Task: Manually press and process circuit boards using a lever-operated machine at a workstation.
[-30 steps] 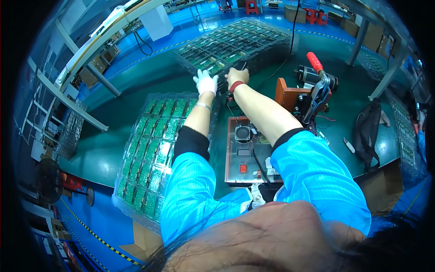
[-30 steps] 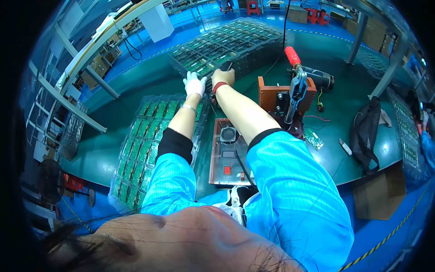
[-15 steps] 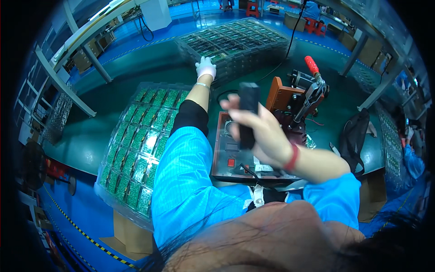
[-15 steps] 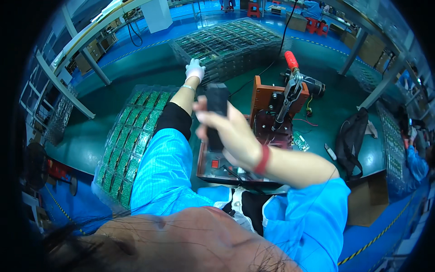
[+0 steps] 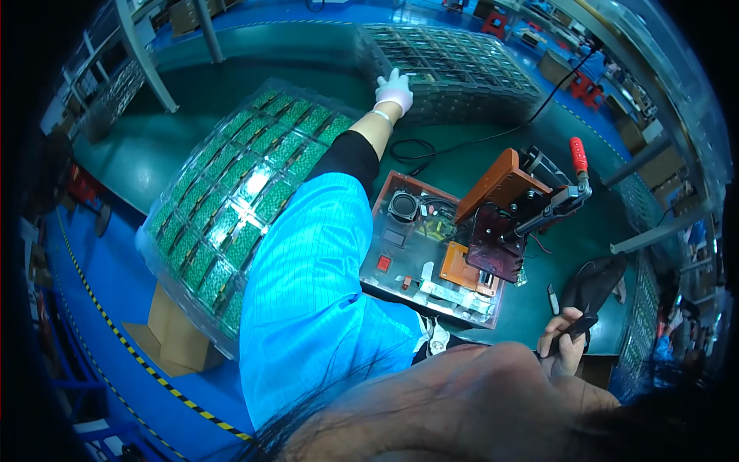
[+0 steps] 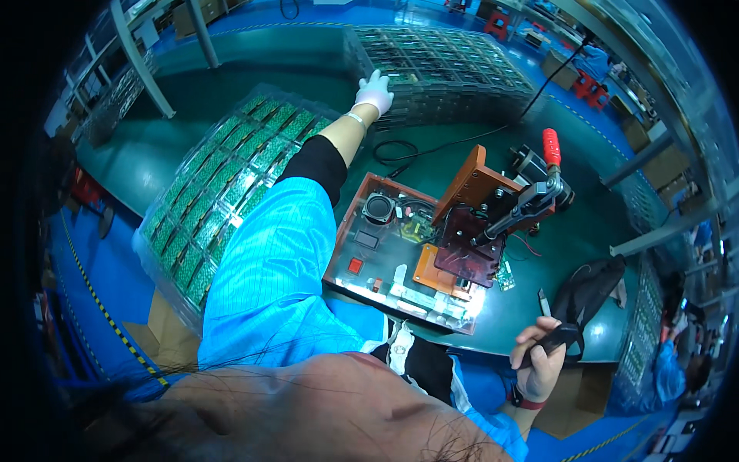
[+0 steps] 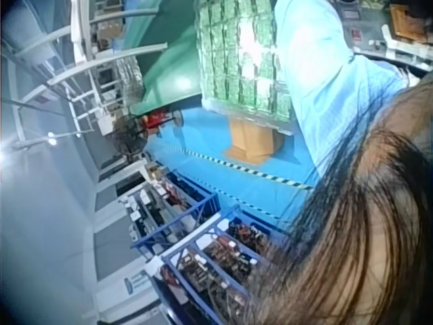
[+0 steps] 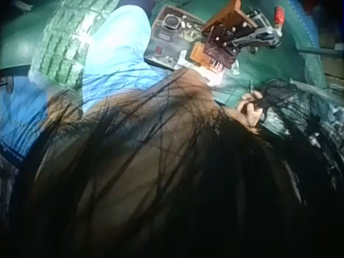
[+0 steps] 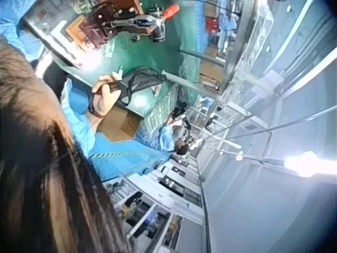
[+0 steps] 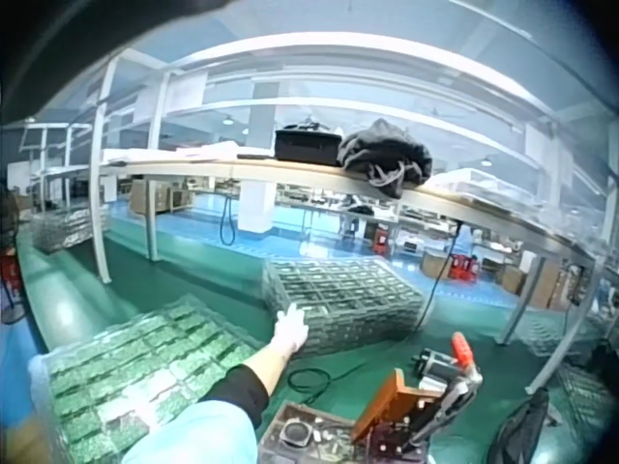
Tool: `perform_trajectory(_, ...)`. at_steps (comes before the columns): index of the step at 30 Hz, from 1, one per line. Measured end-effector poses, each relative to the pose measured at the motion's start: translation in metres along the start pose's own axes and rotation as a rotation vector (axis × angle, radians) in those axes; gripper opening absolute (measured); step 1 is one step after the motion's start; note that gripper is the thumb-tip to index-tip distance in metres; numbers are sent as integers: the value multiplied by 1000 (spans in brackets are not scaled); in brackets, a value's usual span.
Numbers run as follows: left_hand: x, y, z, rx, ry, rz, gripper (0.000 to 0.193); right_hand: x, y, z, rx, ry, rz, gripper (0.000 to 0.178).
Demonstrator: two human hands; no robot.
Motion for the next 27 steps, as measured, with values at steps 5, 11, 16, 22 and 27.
perform_trajectory(5,-5,8,-9,-4,15,-39,54,-17,1,4,-50,17,18,50)
perform_trajectory(11,-10,5,-16,102,33,15,61,-22,6,13,-65,58,35,54)
perform_trajectory(16,-10,0,-13,47,48,42,61,-20,4,17,-56,110,54,54)
perform_trajectory(22,0,1,-4,23,115,79,61,-23,2,20,-44,155,50,54)
perform_trajectory(27,-1,-1,-10,44,60,78,61,-21,13,33,-70,209,12,55)
Point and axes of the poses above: each hand's wrist, its own z-axis towards the middle knuckle, its own x-axis out of the palm, y = z × x, the point moved 6 cm from there along z, towards the middle knuckle, and after that the axes turned 8 degrees about -x, right-handed, at the moved point
